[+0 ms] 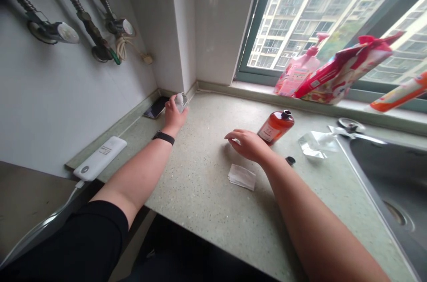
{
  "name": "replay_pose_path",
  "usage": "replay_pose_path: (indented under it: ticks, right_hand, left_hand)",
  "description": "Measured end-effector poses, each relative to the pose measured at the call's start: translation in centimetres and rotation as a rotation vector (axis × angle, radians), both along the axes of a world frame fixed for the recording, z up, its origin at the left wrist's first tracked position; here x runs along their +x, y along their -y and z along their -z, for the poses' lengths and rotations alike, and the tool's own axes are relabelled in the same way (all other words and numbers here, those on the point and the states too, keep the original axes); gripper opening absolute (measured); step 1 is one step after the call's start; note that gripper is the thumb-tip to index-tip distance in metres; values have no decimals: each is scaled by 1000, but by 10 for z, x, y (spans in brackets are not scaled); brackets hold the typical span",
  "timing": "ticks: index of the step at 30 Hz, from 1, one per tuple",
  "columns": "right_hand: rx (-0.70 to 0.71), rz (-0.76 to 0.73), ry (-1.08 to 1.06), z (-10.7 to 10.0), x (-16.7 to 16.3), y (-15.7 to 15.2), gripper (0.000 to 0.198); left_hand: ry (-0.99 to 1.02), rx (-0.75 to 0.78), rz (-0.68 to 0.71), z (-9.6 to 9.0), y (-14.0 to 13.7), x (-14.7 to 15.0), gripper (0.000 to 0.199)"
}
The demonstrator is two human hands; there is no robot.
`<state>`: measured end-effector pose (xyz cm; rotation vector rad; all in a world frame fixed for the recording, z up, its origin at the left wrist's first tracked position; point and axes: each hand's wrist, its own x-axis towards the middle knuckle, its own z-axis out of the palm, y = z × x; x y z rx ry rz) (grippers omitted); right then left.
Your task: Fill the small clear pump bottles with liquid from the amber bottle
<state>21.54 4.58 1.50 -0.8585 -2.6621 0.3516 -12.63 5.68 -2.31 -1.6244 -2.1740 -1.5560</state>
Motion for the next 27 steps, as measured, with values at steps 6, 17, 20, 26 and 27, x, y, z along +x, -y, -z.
replay_pose_path:
  ticks: [6, 17, 20, 26, 27]
  right_hand:
    - [20, 45, 5, -2, 3, 1, 27]
    - [-191, 320, -346, -29, -2, 9, 39]
    - [-138, 423, -332, -42, -7, 18, 51]
    - [-286, 596, -353, -50, -21, 27, 59]
    - [-339, 593, -377, -48, -23, 27, 58]
  left_hand:
    - [40, 60, 26, -1, -3, 0, 73]
    - [-579, 187, 522, -33, 60, 91, 79]
    - [-653, 188, 520, -38, 74, 103, 78]
    - [-674, 221, 472, -40, 81, 109, 72]
    - [-673, 227, 467, -40, 81, 110, 72]
